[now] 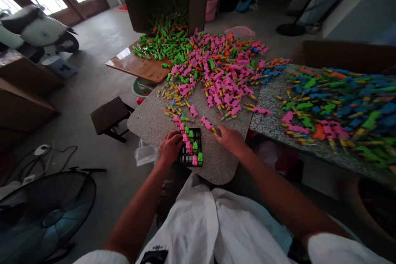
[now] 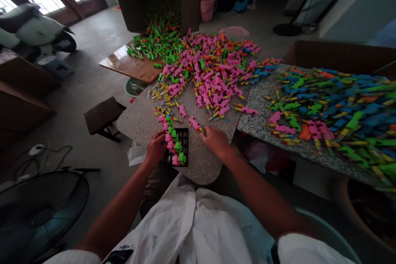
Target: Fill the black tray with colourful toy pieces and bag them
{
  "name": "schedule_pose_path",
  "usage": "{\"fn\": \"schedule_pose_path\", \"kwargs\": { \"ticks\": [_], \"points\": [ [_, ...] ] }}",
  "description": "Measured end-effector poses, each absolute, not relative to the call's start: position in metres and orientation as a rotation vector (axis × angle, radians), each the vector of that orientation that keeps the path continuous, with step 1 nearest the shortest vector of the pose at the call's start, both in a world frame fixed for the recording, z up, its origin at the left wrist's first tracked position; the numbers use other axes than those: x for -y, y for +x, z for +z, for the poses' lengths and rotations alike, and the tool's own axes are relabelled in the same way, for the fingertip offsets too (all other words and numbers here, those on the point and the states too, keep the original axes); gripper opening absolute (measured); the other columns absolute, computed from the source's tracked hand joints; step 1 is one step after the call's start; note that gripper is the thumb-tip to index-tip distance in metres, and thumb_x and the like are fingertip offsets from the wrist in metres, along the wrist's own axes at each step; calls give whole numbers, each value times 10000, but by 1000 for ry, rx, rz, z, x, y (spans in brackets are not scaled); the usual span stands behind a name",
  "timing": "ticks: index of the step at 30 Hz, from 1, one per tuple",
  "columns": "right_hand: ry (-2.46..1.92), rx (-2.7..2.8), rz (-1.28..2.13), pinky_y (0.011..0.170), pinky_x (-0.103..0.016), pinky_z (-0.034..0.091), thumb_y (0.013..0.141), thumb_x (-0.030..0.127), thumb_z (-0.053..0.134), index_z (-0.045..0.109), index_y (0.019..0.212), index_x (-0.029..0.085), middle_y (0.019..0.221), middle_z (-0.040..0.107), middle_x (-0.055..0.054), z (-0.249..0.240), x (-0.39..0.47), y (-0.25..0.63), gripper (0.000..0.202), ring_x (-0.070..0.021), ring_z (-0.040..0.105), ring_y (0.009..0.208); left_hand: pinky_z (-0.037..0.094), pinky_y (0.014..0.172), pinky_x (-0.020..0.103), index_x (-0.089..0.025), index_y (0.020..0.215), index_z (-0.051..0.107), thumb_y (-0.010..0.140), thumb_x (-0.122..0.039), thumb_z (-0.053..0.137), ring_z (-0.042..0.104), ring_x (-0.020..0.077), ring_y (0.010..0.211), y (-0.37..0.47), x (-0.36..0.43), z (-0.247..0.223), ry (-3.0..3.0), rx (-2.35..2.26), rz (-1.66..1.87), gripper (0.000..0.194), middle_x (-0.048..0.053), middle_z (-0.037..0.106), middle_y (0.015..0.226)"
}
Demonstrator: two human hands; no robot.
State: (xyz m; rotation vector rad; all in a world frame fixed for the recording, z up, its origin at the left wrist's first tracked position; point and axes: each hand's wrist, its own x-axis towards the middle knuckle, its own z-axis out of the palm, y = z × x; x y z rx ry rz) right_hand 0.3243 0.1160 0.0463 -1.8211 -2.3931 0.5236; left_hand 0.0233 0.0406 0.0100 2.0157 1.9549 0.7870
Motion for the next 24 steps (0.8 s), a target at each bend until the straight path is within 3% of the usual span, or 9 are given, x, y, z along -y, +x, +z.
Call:
{"fn": "schedule_pose_path", "kwargs": {
  "ticks": [5,8,12,19,24],
  "points": [
    [-1944,2385,495,759,-317,477,1025,311,606,740,1086,199,1035,804,-152,39,-131,317,185,-268,753,924,553,1128,430,-307,1169,807,997,-242,656,681,253,1269,16,-38,5,2084,-1882,752,238,57,740,1368],
    [-1939,2175,671,708,-305,448,962,322,663,715,1016,204,913,781,-101,41,-132,314,140,-243,713,819,559,1108,426,-294,1145,812,984,-232,665,674,257,1251,10,-36,2,2113,-1821,753,226,69,742,1343],
    [-1563,1937,1030,655,-279,424,918,286,619,671,879,219,730,693,2,46,-133,294,93,-184,619,684,566,1089,430,-280,1144,803,976,-241,682,660,267,1249,6,-34,-1,2136,-1763,740,211,82,731,1353],
    [-1175,1723,1562,656,-265,487,955,330,656,768,1017,214,787,752,14,27,-132,244,173,-174,693,686,575,1058,430,-293,1117,797,980,-242,694,662,267,1226,7,-35,1,2124,-1771,729,178,70,723,1370],
    [-1243,1942,1426,670,-263,452,988,298,677,757,895,199,749,749,-7,22,-134,238,159,-185,702,715,577,1039,415,-287,1128,796,999,-257,694,665,258,1189,9,-34,2,2145,-1768,772,168,71,737,1325]
  ]
}}
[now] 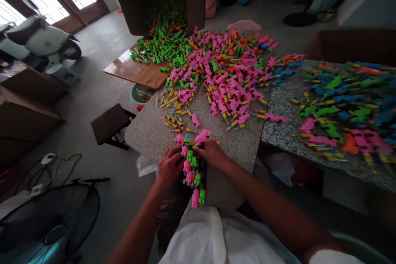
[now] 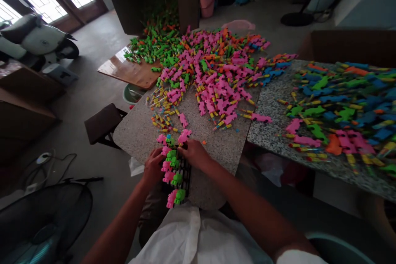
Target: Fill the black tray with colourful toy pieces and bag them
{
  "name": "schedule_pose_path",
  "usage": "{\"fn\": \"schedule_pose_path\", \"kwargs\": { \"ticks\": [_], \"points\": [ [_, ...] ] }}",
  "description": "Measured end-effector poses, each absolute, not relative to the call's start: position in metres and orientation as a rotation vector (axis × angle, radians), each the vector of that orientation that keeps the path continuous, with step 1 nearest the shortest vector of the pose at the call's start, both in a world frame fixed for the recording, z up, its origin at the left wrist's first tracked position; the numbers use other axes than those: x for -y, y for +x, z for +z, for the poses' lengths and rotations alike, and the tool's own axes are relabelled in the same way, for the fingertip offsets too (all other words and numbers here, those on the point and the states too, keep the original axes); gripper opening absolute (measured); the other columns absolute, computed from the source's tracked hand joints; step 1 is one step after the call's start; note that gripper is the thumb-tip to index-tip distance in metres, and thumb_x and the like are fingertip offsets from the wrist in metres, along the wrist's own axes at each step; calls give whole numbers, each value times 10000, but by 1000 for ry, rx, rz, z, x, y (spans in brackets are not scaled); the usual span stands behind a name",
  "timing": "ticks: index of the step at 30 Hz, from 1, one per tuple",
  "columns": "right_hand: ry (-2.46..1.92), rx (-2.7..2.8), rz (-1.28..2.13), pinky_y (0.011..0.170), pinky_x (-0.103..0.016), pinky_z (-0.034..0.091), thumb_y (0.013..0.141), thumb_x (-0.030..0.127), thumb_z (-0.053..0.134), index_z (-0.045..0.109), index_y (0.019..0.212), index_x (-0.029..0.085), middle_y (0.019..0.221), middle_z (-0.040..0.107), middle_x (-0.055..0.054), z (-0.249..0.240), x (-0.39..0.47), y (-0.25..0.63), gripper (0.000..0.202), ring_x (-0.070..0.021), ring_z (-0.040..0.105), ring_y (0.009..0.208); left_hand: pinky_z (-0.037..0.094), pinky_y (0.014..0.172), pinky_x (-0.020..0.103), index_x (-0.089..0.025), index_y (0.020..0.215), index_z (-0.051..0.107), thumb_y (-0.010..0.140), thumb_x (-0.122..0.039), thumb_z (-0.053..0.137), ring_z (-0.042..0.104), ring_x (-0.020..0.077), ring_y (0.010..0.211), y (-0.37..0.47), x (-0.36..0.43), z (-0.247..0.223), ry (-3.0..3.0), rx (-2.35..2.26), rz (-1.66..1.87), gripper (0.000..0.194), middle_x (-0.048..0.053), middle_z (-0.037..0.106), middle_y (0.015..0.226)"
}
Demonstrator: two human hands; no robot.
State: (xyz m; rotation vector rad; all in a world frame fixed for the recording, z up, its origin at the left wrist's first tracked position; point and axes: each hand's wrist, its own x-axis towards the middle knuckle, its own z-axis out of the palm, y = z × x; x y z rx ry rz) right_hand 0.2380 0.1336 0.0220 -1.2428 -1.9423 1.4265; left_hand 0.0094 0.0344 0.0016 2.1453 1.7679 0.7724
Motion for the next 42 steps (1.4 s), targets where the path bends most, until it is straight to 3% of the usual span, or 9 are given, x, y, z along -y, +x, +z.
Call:
{"fn": "schedule_pose_path", "kwargs": {
  "ticks": [6,14,26,31,33,36,39,42],
  "points": [
    [-1345,2275,1099,742,-269,416,1045,331,675,774,1003,154,964,804,-98,32,-131,234,207,-207,727,875,573,1038,398,-283,1156,790,1005,-258,690,663,256,1201,10,-34,3,2170,-1765,796,183,66,738,1320],
    [-1369,2369,925,811,-276,444,1081,310,622,779,1129,155,1066,806,-129,33,-121,226,226,-227,742,964,571,1047,395,-296,1183,787,991,-232,695,666,253,1199,10,-34,1,2172,-1760,807,222,58,741,1333],
    [-1298,2373,975,809,-272,473,1072,250,587,776,1190,167,1120,821,-117,35,-123,222,238,-228,761,974,573,1050,404,-313,1181,791,980,-216,705,673,251,1202,11,-34,4,2171,-1768,782,239,41,736,1373],
    [-1172,2666,1251,774,-234,496,990,182,665,829,1118,193,1059,833,-67,66,-176,238,209,-203,757,927,573,1080,406,-314,1174,795,970,-221,729,680,238,1207,12,-33,3,2155,-1775,803,233,40,737,1365],
    [-1334,2734,1001,782,-249,511,1017,165,596,825,1199,192,1086,825,-89,77,-212,237,294,-214,750,928,575,1084,408,-309,1157,798,973,-234,737,680,237,1213,13,-32,3,2143,-1779,813,208,42,735,1367],
    [-1344,2834,468,867,-290,531,1067,155,474,748,1421,258,1337,754,-122,83,-264,219,460,-244,733,1064,581,1075,407,-306,1129,804,980,-254,742,678,240,1221,14,-32,4,2123,-1800,821,169,43,737,1365],
    [-1059,3061,293,884,-309,532,1082,137,431,672,1522,339,1540,632,-100,79,-299,195,541,-238,719,1079,578,1084,411,-305,1129,804,985,-266,743,679,237,1227,14,-32,4,2119,-1800,827,161,42,736,1375],
    [-992,3132,220,904,-324,515,1079,102,435,677,1508,259,1565,602,-140,73,-314,182,517,-235,700,1060,572,1100,410,-313,1143,802,992,-264,737,678,230,1242,14,-31,4,2110,-1785,835,171,37,735,1379]
  ]
}}
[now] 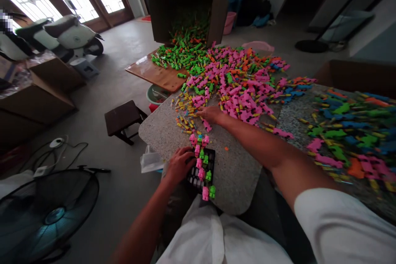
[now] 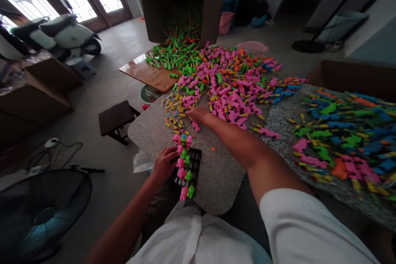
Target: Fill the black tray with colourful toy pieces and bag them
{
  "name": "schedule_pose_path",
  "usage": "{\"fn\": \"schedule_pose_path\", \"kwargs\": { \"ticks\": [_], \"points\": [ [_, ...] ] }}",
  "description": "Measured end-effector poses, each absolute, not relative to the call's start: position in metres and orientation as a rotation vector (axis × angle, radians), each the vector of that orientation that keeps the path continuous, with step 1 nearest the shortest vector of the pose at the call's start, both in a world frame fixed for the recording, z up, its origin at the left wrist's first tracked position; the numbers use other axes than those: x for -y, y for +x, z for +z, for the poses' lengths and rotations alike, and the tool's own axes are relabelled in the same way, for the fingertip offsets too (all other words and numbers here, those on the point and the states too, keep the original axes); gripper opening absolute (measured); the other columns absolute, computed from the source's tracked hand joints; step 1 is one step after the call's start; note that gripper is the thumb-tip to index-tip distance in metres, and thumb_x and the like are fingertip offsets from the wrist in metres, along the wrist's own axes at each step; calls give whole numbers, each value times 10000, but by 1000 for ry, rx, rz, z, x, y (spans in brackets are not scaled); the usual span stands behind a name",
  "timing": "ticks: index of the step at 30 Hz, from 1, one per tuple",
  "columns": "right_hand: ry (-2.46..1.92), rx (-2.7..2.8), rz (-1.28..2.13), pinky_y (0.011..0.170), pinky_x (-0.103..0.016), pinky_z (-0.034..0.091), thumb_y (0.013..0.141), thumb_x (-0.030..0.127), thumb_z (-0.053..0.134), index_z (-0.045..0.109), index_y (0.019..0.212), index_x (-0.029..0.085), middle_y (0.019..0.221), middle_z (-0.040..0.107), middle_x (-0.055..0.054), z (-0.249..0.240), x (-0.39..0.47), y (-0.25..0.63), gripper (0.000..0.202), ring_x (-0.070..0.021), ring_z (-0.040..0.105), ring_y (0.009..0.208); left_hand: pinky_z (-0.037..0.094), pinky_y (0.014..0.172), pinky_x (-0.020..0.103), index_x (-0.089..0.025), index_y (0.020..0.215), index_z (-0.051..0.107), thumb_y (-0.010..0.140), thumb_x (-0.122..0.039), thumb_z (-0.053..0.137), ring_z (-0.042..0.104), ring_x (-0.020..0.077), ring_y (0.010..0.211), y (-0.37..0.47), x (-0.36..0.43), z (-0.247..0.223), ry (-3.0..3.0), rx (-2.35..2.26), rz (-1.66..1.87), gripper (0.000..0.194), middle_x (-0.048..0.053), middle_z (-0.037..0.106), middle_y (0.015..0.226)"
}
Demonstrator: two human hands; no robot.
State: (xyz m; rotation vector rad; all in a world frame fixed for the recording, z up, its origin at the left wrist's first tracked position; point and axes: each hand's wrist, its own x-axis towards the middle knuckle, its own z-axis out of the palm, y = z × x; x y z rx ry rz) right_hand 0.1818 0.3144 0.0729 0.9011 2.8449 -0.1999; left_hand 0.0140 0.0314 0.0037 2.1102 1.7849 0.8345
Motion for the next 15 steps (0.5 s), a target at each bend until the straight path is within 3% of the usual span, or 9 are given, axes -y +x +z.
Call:
{"fn": "schedule_pose_path", "kwargs": {
  "ticks": [3,10,15],
  "points": [
    [933,-2829,-159,908,-321,501,1067,73,432,719,1419,158,1456,663,-178,69,-318,187,462,-247,695,1077,572,1097,404,-312,1135,802,1000,-260,725,680,224,1238,15,-31,4,2106,-1792,833,164,37,738,1370],
    [1157,-2795,-136,865,-327,482,1066,140,450,725,1334,148,1377,693,-194,69,-306,244,383,-274,700,1104,583,1061,422,-297,1137,794,1003,-263,712,670,243,1219,14,-31,4,2108,-1795,810,160,39,740,1376],
    [1696,-2733,-480,810,-296,456,1013,244,587,691,1243,148,1116,768,-134,70,-245,278,271,-234,681,948,586,1066,417,-301,1148,798,995,-250,697,676,254,1224,13,-33,1,2129,-1801,800,191,52,741,1361]
  ]
}}
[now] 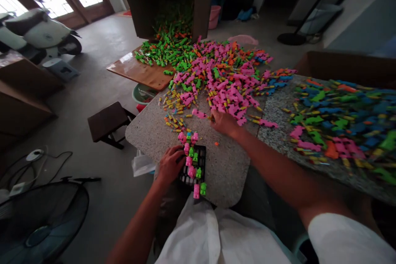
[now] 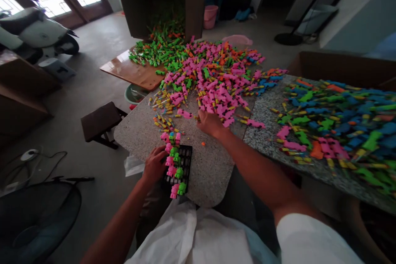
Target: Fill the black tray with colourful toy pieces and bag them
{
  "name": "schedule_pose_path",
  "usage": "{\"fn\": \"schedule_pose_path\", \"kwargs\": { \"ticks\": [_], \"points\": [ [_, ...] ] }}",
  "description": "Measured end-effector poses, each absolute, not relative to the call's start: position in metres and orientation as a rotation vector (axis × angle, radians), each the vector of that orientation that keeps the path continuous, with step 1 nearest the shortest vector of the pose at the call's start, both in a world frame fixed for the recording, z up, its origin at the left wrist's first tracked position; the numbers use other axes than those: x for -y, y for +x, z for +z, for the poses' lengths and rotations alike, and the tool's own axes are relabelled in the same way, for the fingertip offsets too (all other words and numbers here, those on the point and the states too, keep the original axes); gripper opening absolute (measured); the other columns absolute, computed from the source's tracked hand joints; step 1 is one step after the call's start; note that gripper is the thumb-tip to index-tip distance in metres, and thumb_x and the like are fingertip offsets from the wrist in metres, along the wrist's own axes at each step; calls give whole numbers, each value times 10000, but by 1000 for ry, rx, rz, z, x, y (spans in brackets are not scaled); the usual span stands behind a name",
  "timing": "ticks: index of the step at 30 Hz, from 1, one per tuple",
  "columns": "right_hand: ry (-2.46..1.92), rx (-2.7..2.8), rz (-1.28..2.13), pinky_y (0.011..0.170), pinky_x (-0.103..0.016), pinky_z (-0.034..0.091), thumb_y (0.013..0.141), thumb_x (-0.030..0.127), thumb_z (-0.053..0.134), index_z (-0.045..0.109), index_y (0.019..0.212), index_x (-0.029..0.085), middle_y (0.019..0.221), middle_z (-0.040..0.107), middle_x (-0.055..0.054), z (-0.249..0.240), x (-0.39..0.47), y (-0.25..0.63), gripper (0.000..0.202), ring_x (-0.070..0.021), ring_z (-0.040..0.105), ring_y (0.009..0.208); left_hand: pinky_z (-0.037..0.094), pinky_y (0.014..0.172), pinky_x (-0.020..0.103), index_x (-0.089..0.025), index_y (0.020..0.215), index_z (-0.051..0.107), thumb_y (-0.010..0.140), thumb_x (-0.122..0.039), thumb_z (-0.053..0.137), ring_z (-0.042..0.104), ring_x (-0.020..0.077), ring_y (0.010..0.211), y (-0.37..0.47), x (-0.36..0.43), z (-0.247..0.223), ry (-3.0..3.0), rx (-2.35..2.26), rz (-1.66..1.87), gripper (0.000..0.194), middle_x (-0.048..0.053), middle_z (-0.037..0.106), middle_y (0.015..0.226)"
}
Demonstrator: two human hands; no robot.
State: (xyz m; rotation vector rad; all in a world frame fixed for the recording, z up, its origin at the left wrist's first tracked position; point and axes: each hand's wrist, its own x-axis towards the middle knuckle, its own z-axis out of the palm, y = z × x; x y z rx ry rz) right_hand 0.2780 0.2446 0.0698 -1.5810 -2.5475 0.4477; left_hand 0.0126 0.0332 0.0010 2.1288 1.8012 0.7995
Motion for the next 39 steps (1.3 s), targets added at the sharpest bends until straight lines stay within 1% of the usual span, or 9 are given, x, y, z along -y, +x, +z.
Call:
{"fn": "schedule_pose_path", "kwargs": {
  "ticks": [4,9,12,15,21,27,33,36,39],
  "points": [
    [-1501,2120,975,724,-257,444,955,264,601,719,1041,161,876,739,-35,59,-166,267,178,-176,634,782,588,1053,408,-309,1165,800,989,-243,679,684,260,1219,11,-35,-1,2148,-1821,788,224,60,743,1347],
    [-1284,1825,1461,719,-256,481,1003,375,593,785,1017,184,858,761,-14,40,-107,248,271,-183,671,786,582,1073,420,-292,1188,798,979,-234,666,685,271,1235,9,-36,-2,2152,-1829,773,254,81,739,1350],
    [-1235,1844,1569,723,-257,490,1010,331,604,794,1028,189,866,778,-17,33,-99,249,238,-185,699,790,576,1088,435,-290,1209,796,980,-227,657,683,275,1241,8,-36,-4,2147,-1834,763,275,88,741,1339],
    [-1234,1944,1514,747,-252,490,1006,263,607,798,1047,203,902,797,-16,33,-98,251,205,-187,725,836,575,1093,450,-284,1210,799,982,-229,652,683,281,1244,8,-37,-5,2145,-1833,775,277,97,741,1340],
    [-1272,2201,1213,781,-256,463,1028,261,624,804,1031,203,1043,825,-63,38,-97,248,189,-219,747,962,568,1097,448,-285,1207,795,974,-248,676,671,282,1253,8,-36,-4,2146,-1841,735,265,96,737,1347],
    [-1269,2335,1105,788,-261,449,1064,309,608,811,1108,210,1136,829,-97,44,-101,244,230,-237,768,1030,574,1071,445,-291,1215,793,968,-229,667,671,285,1244,7,-37,-6,2158,-1845,736,284,95,734,1333],
    [-1303,2432,983,807,-279,473,1095,346,565,813,1137,201,1132,824,-123,36,-96,236,291,-244,775,1021,575,1080,453,-289,1204,792,968,-222,660,673,289,1254,5,-37,-8,2157,-1826,741,278,95,730,1345],
    [-1269,2456,1000,803,-286,496,1084,326,573,816,1139,193,1124,824,-125,35,-99,238,282,-245,770,986,575,1090,457,-282,1210,791,967,-227,665,674,294,1258,5,-37,-8,2159,-1833,743,279,101,731,1346],
    [-1127,2480,1114,851,-264,513,1032,236,611,830,1132,219,1113,830,-80,49,-122,254,242,-214,758,992,581,1093,447,-288,1209,793,969,-222,653,682,290,1260,5,-37,-9,2158,-1853,748,286,97,737,1341]
  ]
}}
